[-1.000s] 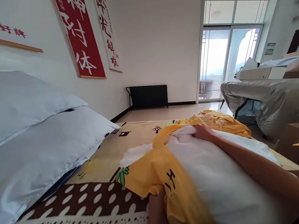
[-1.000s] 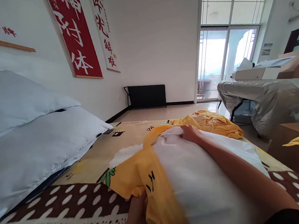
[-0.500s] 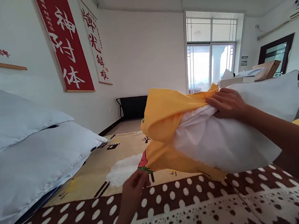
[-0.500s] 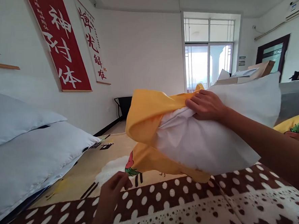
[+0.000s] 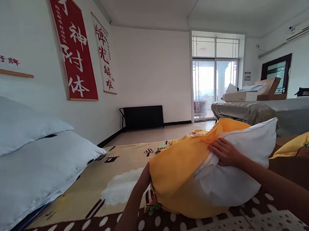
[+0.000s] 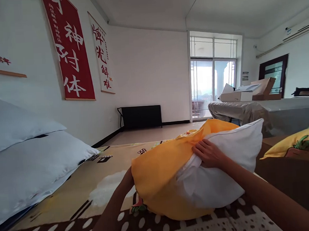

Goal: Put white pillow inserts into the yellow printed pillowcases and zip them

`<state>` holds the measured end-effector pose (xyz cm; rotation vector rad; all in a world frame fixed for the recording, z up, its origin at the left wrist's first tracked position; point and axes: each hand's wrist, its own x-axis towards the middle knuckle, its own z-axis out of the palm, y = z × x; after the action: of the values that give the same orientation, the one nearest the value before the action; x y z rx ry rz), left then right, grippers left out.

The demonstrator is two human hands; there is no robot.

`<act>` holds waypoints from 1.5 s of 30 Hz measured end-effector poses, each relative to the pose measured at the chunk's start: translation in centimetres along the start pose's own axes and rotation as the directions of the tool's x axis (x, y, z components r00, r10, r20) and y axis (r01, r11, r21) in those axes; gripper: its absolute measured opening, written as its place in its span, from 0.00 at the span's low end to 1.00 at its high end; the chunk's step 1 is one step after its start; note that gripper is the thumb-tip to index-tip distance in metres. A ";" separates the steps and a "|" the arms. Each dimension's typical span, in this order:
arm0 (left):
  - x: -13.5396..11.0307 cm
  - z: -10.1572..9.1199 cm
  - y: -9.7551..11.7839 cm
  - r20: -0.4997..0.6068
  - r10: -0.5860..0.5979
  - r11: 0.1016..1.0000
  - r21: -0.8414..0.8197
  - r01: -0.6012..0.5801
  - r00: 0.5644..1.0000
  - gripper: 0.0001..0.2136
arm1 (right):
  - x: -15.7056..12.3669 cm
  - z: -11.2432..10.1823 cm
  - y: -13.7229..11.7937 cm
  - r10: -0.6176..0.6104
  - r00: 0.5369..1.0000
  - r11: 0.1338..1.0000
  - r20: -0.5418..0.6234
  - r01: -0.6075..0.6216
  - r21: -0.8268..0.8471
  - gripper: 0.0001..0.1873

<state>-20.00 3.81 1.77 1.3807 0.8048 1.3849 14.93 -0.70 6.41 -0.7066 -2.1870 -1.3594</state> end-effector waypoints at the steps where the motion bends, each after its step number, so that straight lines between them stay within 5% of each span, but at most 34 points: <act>1: -0.4 0.1 -0.1 0.093 0.015 1.000 -0.021 -0.013 0.996 0.34 | 0.3 -0.2 -0.1 0.034 0.998 0.999 0.061 -0.036 0.032 0.13; 5: -1.7 -0.5 -0.1 0.416 0.144 0.988 -0.015 -0.151 0.898 0.38 | 2.2 -1.9 -0.8 0.201 0.911 0.950 0.359 -0.270 0.154 0.20; 8: -2.2 -0.9 0.1 0.469 0.077 0.959 0.205 -0.193 0.880 0.28 | 3.4 -4.1 -1.5 0.186 0.850 0.903 0.492 -0.345 0.256 0.29; 12: -2.5 -0.4 0.6 0.471 0.058 0.905 0.347 -0.246 0.880 0.15 | 5.6 -6.2 -2.2 0.014 0.833 0.811 0.554 -0.333 0.481 0.39; 16: -2.9 0.2 0.8 0.323 0.126 0.876 0.408 -0.258 0.938 0.14 | 8.1 -4.5 -3.1 0.243 0.888 0.810 0.390 -0.408 0.422 0.32; 18: -3.3 0.3 1.3 0.191 0.193 0.884 0.392 -0.255 0.962 0.15 | 8.6 -2.6 -3.4 0.322 0.905 0.837 0.279 -0.410 0.363 0.21; 20: -4.0 0.4 2.2 0.039 0.267 0.899 0.351 -0.263 0.963 0.15 | 8.5 -0.9 -3.6 0.349 0.919 0.842 0.185 -0.394 0.369 0.08; 24: -5.5 -0.6 4.3 -0.189 0.340 0.915 0.292 -0.278 0.921 0.15 | 7.6 0.5 -3.3 0.419 0.898 0.844 -0.138 -0.329 0.424 0.08; 26: -5.7 -1.8 4.7 -0.128 0.309 0.937 0.210 -0.278 0.942 0.17 | 7.3 0.5 -3.2 0.456 0.841 0.844 -0.291 -0.304 0.442 0.08; 28: -5.2 -3.0 4.4 0.051 0.228 0.973 0.031 -0.230 0.972 0.22 | 7.1 0.5 -2.9 0.541 0.746 0.815 -0.388 -0.350 0.462 0.08; 30: -4.3 -3.7 3.6 0.176 0.185 0.979 -0.120 -0.166 0.967 0.24 | 6.9 0.5 -2.8 0.639 0.631 0.761 -0.441 -0.432 0.484 0.10; 32: -3.4 -3.6 2.6 0.206 0.205 0.977 -0.092 -0.190 0.957 0.19 | 6.8 0.6 -2.7 0.681 0.571 0.729 -0.458 -0.465 0.502 0.11; 34: -3.0 -2.8 1.8 0.329 0.169 0.970 0.110 -0.215 0.929 0.19 | 6.8 0.8 -2.6 0.670 0.579 0.738 -0.464 -0.450 0.503 0.11; 37: -3.4 -1.0 1.0 0.607 -0.072 0.879 0.413 -0.237 0.792 0.38 | 6.8 1.1 -2.7 0.647 0.611 0.753 -0.455 -0.421 0.506 0.11; 39: -3.8 0.3 0.6 0.666 -0.118 0.801 0.502 -0.325 0.736 0.46 | 6.8 1.3 -2.7 0.648 0.616 0.749 -0.448 -0.411 0.520 0.12; 41: -4.0 1.4 0.0 0.642 -0.029 0.726 0.540 -0.425 0.766 0.44 | 7.0 1.4 -2.7 0.650 0.605 0.748 -0.460 -0.405 0.525 0.12; 45: -3.5 2.5 -1.3 0.491 0.192 0.648 0.587 -0.486 0.850 0.16 | 7.7 1.3 -1.9 0.636 0.643 0.754 -0.426 -0.403 0.518 0.12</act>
<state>-17.78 0.44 -0.22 2.4401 0.8526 1.0282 7.68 1.09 9.46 -0.6062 -1.4900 -0.6731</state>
